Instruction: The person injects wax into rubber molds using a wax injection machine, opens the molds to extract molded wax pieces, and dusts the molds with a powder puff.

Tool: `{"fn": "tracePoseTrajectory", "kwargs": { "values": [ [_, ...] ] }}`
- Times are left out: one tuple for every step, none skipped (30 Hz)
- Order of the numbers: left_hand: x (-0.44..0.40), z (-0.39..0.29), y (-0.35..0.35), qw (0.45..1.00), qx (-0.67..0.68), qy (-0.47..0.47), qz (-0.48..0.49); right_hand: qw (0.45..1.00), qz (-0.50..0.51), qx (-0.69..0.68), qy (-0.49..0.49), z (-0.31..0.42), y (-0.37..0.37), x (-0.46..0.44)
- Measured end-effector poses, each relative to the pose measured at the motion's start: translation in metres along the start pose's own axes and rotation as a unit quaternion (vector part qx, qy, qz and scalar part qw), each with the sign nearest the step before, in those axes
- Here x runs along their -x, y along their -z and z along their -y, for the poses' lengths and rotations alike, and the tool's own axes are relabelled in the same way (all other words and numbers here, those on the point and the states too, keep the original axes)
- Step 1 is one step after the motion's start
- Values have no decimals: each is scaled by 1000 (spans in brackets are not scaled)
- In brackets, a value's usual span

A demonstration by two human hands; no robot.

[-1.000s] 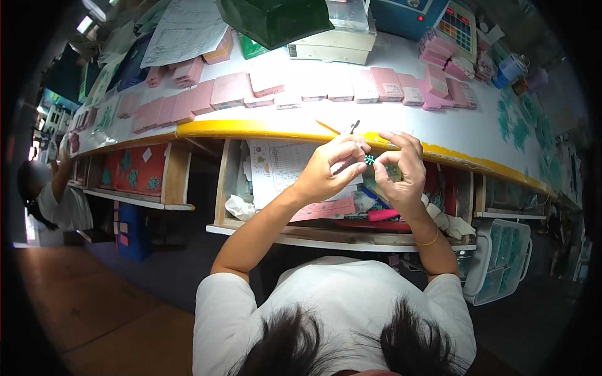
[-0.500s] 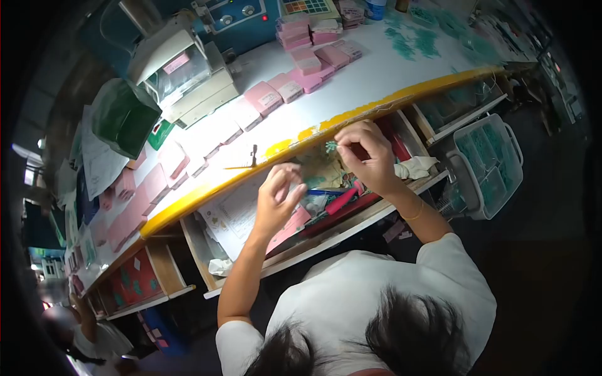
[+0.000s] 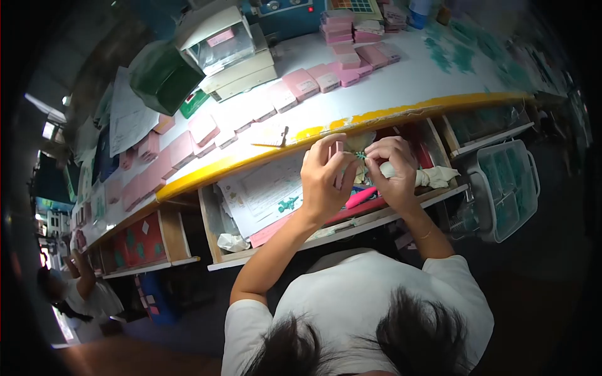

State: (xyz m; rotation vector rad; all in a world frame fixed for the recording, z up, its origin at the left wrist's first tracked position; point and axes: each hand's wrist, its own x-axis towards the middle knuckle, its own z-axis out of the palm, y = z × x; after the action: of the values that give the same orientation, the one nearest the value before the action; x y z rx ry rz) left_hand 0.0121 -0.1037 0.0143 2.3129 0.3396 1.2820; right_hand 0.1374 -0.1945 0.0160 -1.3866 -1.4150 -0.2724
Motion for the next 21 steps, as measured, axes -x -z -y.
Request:
{"fn": "tracePoseTrajectory", "kwargs": {
  "values": [
    [1,-3,-2,994,87,72,11,1000,2,6,-3,1,1,2],
    [2,-6,-5,973,176,143,27,1000,2,-2,-14,1,3,4],
    [9,0,-13,941,266,204,38,1000,-9,-5,-4,-1,4,5],
    [11,2,-16,895,353,267,58,1000,-18,16,-10,-7,9,7],
    [12,3,-15,836,431,330,82,999,-29,34,-16,-12,16,7],
    [13,5,-13,846,411,324,104,998,-42,47,-22,-22,31,6],
    [16,11,-8,891,320,283,152,994,-70,74,-46,-40,49,6],
    [18,18,-2,925,224,236,194,979,-106,155,-74,-69,70,8],
    [15,20,5,963,133,123,201,965,-114,204,-118,-98,98,10],
    [16,25,13,952,60,117,277,957,-140,213,-139,-129,125,14],
    [16,31,20,931,-16,111,348,939,-144,236,-204,-157,152,22],
    [16,36,23,922,-29,98,372,917,-111,295,-244,-187,178,28],
    [17,41,22,923,-27,97,370,890,-76,351,-282,-213,200,35],
    [18,48,18,931,-33,78,356,890,-75,353,-279,-234,216,42],
    [19,52,15,937,-39,60,341,882,-68,386,-264,-252,228,48],
    [15,50,14,938,24,93,333,872,-60,417,-249,-258,233,47],
    [19,54,8,923,163,187,293,880,-68,400,-247,-266,237,42],
    [25,58,2,882,296,278,240,894,-37,370,-250,-245,228,25],
    [24,57,4,797,432,371,202,908,0,335,-253,-208,210,6],
    [19,52,9,712,514,446,175,924,84,264,-263,-184,191,-4],
    [17,52,13,680,561,439,175,939,141,192,-249,-177,166,5]
  ]
}}
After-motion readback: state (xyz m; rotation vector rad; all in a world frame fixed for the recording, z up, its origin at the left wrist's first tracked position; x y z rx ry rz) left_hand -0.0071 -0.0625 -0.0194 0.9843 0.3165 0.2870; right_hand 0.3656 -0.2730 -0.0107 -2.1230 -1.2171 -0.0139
